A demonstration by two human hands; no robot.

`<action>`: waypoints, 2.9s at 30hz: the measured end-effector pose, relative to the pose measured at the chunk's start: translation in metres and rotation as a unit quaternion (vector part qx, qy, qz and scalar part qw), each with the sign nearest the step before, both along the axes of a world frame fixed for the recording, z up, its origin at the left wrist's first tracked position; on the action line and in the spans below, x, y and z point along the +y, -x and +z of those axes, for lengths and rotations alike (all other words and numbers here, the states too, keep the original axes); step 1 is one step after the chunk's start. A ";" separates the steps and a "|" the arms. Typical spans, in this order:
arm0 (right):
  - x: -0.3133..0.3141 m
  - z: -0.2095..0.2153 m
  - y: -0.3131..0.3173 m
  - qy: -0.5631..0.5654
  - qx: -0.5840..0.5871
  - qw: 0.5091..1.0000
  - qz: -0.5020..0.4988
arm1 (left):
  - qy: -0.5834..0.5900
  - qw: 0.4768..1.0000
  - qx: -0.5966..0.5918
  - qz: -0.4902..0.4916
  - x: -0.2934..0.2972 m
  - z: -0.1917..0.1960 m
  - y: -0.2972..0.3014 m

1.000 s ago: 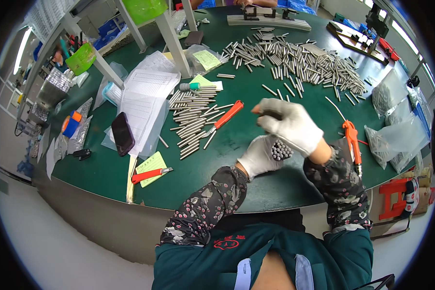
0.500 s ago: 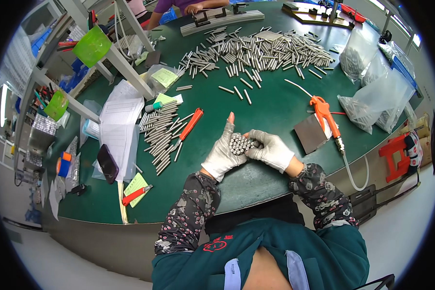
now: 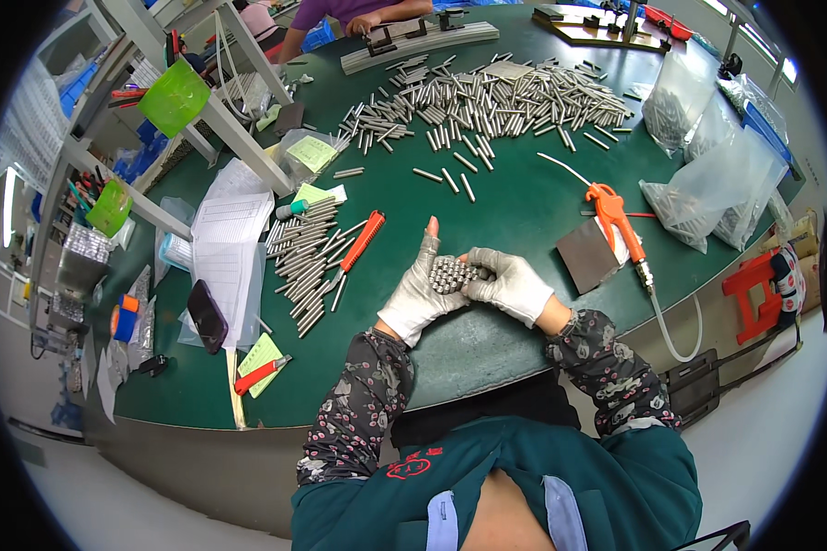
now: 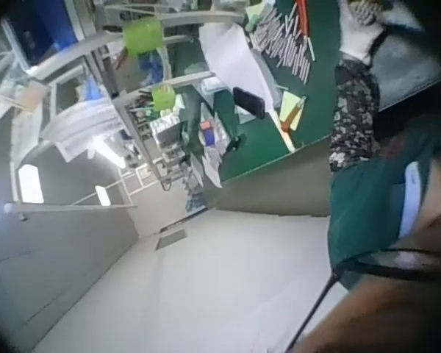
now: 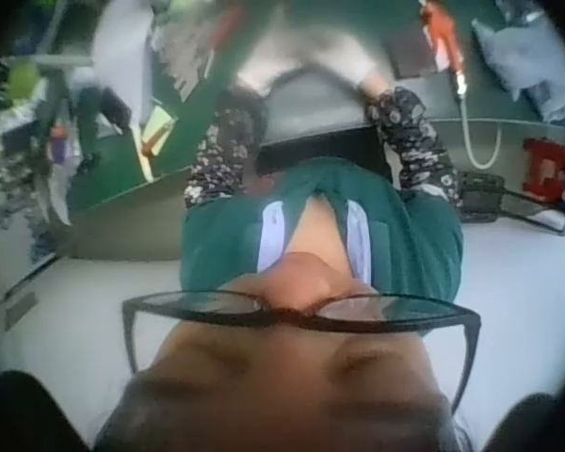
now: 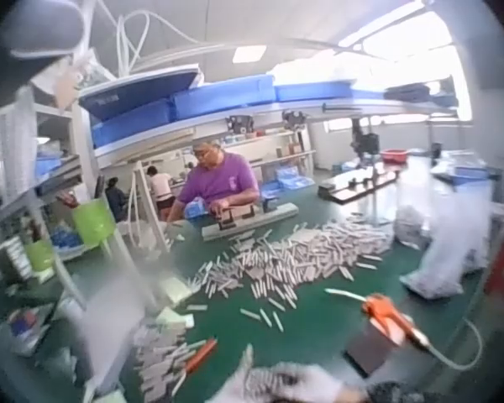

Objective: The worker is organizing and bundling small metal rods on a workbench in a manufacturing environment.

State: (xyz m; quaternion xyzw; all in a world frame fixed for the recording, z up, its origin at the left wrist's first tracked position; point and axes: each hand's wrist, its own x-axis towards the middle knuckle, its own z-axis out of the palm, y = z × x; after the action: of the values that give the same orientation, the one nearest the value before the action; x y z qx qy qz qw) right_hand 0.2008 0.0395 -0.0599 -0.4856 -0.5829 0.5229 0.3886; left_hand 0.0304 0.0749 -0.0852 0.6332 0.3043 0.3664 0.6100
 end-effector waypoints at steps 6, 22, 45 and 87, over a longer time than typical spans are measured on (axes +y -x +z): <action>0.001 -0.008 -0.001 -0.014 0.023 1.000 -0.008 | 0.001 1.000 -0.003 0.003 -0.001 0.001 0.000; -0.002 -0.001 -0.001 0.006 0.046 0.999 -0.009 | 0.030 0.999 -0.020 -0.019 -0.003 0.010 0.003; 0.000 -0.007 -0.002 -0.004 0.033 0.999 -0.012 | -0.017 0.997 0.069 -0.020 0.001 0.010 0.009; -0.007 0.003 0.015 -0.118 -0.130 0.983 -0.052 | -0.015 0.999 -0.008 -0.052 0.000 0.011 0.008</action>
State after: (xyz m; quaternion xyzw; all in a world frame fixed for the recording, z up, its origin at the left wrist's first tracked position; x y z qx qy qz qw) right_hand 0.1862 0.0321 -0.0568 -0.5297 -0.6604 0.3616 0.3904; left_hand 0.0229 0.0747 -0.0746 0.6542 0.2612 0.3437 0.6210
